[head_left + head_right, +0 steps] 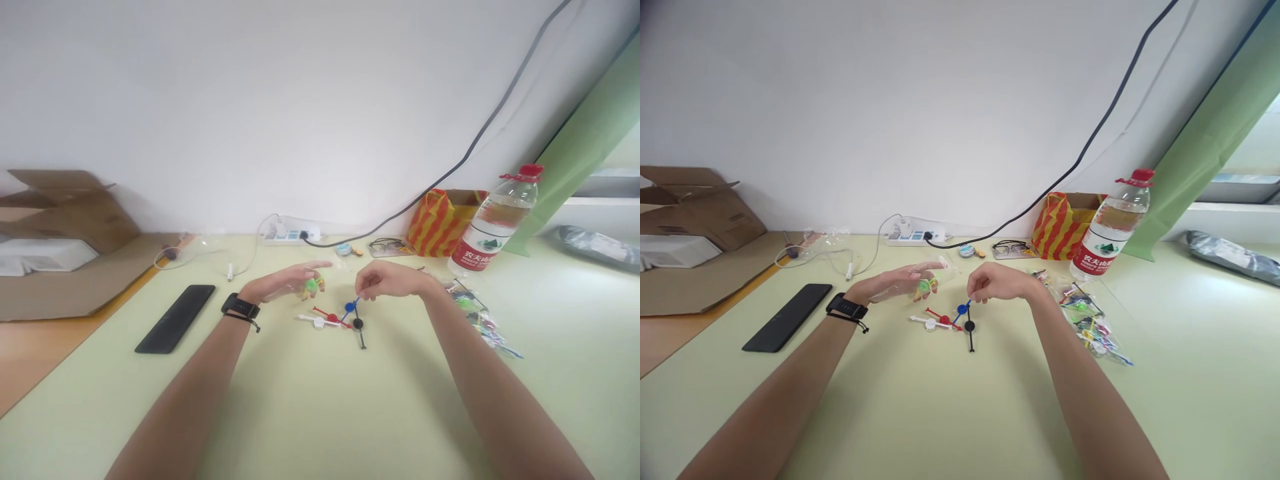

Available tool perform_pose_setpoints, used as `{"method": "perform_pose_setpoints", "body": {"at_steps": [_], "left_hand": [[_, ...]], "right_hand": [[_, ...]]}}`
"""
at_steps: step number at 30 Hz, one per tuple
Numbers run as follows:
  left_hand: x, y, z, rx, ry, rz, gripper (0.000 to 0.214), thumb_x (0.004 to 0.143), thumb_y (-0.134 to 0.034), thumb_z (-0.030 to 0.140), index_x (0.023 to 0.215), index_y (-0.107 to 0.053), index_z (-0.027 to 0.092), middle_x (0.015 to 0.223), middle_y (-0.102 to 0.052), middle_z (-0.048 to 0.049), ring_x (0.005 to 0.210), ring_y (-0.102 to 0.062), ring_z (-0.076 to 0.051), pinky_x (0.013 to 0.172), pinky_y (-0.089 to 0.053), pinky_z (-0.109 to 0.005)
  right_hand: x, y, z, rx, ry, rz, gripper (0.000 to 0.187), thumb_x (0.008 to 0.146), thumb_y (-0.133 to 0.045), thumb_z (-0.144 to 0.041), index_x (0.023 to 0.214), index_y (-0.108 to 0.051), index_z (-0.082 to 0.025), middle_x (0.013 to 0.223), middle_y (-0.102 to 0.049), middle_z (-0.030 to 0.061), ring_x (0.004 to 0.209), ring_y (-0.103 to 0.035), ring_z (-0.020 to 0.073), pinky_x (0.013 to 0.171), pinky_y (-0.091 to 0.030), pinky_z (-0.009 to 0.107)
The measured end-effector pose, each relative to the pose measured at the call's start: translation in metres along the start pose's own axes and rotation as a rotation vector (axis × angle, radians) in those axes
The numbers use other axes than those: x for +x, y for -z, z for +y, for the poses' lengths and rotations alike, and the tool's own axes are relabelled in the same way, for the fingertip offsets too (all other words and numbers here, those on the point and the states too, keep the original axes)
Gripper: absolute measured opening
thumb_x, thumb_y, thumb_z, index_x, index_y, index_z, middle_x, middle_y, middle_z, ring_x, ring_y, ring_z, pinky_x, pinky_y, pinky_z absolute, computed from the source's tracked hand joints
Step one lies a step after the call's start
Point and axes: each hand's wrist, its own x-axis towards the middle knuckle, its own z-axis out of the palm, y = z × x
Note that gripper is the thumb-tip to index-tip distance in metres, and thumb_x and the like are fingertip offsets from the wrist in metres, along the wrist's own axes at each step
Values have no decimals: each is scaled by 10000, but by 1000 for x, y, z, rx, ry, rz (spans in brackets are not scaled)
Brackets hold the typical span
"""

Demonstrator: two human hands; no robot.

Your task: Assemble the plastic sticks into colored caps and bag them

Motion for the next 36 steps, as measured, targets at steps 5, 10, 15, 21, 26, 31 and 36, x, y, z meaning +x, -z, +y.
{"method": "perform_pose_setpoints", "body": {"at_steps": [5, 10, 15, 21, 26, 31, 36], "left_hand": [[0, 0, 0, -7, -17, -12, 630, 999, -530, 444, 1575, -360, 252, 1164, -612, -124, 859, -549, -179, 769, -422, -297], [3, 0, -3, -18, -35, -62, 623, 1002, -518, 440, 1575, -370, 246, 1177, -610, -128, 865, -541, -181, 789, -421, -309], [6, -7, -2, -18, -54, -111, 634, 992, -527, 446, 1576, -376, 250, 1189, -602, -124, 875, -541, -183, 813, -418, -322], [10, -23, 5, -33, -48, -147, 638, 984, -545, 437, 1573, -380, 257, 1212, -598, -120, 978, -556, -216, 844, -419, -336], [14, -30, 9, -28, -73, -189, 643, 976, -557, 429, 1571, -388, 252, 1220, -598, -115, 1048, -548, -237, 905, -420, -358], [15, -33, 12, 11, -91, -190, 627, 980, -538, 433, 1561, -404, 240, 1182, -608, -110, 1050, -541, -239, 915, -417, -356], [15, -35, 14, 15, -110, -168, 654, 972, -541, 443, 1573, -372, 246, 1230, -588, -119, 1002, -533, -229, 866, -417, -333]], "right_hand": [[-23, 19, -11, 114, 80, 232, 238, 780, -780, -381, 916, -800, -187, 836, -747, 59, 781, -668, 192, 715, -535, 307], [-40, 35, -1, 234, 139, 609, 228, 722, -839, -385, 847, -793, -199, 803, -725, 61, 750, -639, 199, 727, -530, 346], [-35, 32, -1, 311, 190, 681, 194, 713, -836, -364, 807, -777, -205, 735, -691, 38, 704, -602, 179, 704, -502, 339], [-19, 13, -19, 268, 224, 472, 166, 742, -795, -336, 825, -781, -193, 821, -733, 58, 777, -627, 189, 716, -499, 321], [-6, -3, -31, 255, 246, 351, 181, 768, -759, -349, 814, -767, -174, 808, -732, 57, 791, -643, 192, 724, -492, 308], [-3, -10, -39, 142, 233, 313, 305, 849, -704, -471, 881, -787, -179, 801, -712, 46, 738, -578, 176, 674, -456, 295], [-7, -12, -46, 60, 217, 294, 619, 993, -402, -668, 883, -802, -208, 794, -681, 45, 821, -599, 208, 813, -478, 335]]}}
